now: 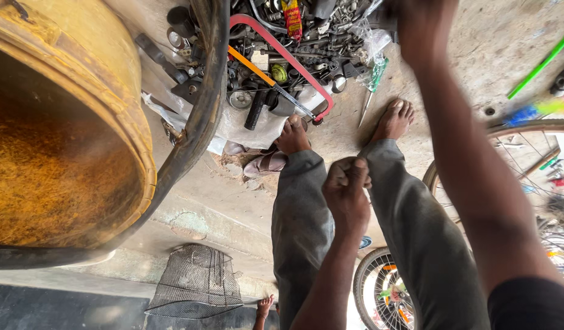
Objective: The person sits on the floor and uses a screwdriver to tighten screws on a pink wire basket. They then stand up, lift the basket, and attach it to the handlebars of a bicycle, securing it in place.
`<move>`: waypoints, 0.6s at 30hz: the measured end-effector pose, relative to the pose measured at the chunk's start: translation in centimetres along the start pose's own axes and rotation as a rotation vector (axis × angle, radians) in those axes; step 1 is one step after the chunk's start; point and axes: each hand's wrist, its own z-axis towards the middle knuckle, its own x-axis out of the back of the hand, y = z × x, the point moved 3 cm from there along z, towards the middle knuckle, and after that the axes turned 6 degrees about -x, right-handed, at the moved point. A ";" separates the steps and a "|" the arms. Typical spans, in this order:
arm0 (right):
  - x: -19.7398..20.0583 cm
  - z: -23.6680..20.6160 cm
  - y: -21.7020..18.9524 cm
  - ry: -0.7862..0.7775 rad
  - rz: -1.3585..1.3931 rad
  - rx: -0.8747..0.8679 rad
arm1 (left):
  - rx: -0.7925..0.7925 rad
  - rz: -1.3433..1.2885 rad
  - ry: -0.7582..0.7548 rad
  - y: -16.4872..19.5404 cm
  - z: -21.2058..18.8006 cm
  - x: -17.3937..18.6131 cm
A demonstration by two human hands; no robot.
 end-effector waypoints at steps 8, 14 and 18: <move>2.7 -23.7 -1.5 -0.019 0.808 -0.061 | -0.064 0.163 -0.079 1.4 -0.3 -1.1; 2.1 -23.3 -0.4 -0.112 0.849 -0.226 | -0.062 0.277 -0.104 1.0 0.0 -0.8; 0.0 -23.0 0.3 -0.146 0.941 -0.210 | -0.028 0.229 -0.018 0.9 0.2 -0.7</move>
